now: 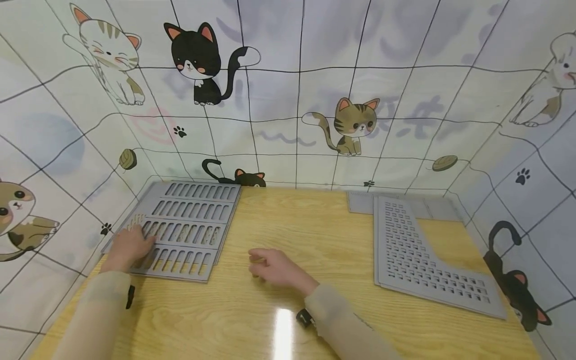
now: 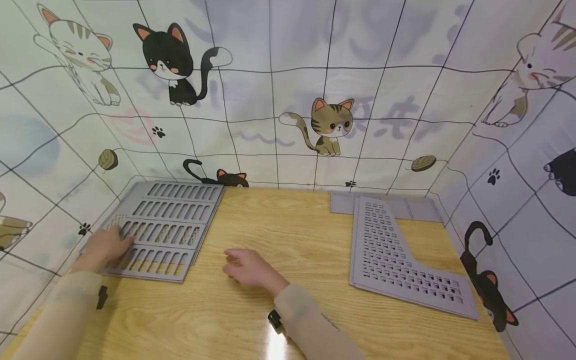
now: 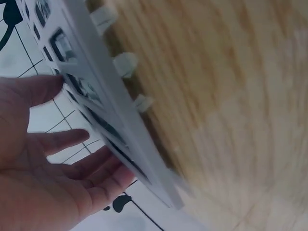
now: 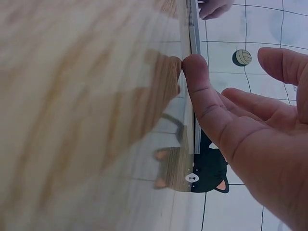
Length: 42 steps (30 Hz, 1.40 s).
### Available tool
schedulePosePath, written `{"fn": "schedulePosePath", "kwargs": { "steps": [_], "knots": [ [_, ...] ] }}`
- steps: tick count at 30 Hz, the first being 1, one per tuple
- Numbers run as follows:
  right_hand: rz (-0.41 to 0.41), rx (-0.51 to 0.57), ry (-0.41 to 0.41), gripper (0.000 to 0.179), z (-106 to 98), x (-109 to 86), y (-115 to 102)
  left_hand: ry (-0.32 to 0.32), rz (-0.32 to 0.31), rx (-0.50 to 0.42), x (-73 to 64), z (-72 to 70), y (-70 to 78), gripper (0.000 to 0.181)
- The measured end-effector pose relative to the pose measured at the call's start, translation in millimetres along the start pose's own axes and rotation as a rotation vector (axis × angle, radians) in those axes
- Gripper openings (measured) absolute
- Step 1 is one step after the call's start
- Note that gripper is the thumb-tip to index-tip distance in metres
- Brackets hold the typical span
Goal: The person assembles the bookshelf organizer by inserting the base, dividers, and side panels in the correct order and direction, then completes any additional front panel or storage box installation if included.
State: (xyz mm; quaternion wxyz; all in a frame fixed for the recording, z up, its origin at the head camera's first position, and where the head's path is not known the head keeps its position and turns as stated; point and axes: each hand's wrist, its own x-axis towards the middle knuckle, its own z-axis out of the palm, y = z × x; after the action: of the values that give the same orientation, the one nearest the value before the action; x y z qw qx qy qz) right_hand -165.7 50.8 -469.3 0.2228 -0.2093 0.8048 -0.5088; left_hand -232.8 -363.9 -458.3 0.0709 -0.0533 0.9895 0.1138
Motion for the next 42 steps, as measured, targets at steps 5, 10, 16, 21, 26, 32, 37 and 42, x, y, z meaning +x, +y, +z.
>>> {"fn": "schedulePosePath", "kwargs": {
  "steps": [5,10,16,21,26,32,37,42],
  "knots": [
    [0.012,0.010,-0.016,0.055,4,3.2,-1,0.025,-0.036,-0.039,1.6,-0.1,-0.6,0.054],
    [0.024,0.011,-0.024,0.054,6,4.6,-3,0.022,-0.039,-0.036,7.7,-3.3,-3.7,0.058],
    [0.042,0.019,-0.027,0.054,6,4.7,-2,0.040,-0.140,-0.174,6.1,-9.2,-8.5,0.076],
    [0.050,0.052,-0.017,0.054,3,3.0,0,0.120,-0.174,-0.327,-1.8,-18.0,-6.9,0.079],
    [0.057,0.081,-0.005,0.053,-2,1.4,6,0.186,-0.154,-0.373,-10.5,-30.6,-0.3,0.056],
    [0.055,0.096,0.015,0.053,-13,-2.6,13,0.174,-0.170,-0.463,-18.4,-46.1,12.4,0.052],
    [0.071,0.118,0.054,0.051,-22,-5.3,18,0.157,-0.182,-0.543,-20.6,-50.5,17.3,0.054],
    [0.076,0.140,0.077,0.051,-29,-6.0,23,0.131,-0.171,-0.581,-23.7,-52.5,19.6,0.055]
  ]
}}
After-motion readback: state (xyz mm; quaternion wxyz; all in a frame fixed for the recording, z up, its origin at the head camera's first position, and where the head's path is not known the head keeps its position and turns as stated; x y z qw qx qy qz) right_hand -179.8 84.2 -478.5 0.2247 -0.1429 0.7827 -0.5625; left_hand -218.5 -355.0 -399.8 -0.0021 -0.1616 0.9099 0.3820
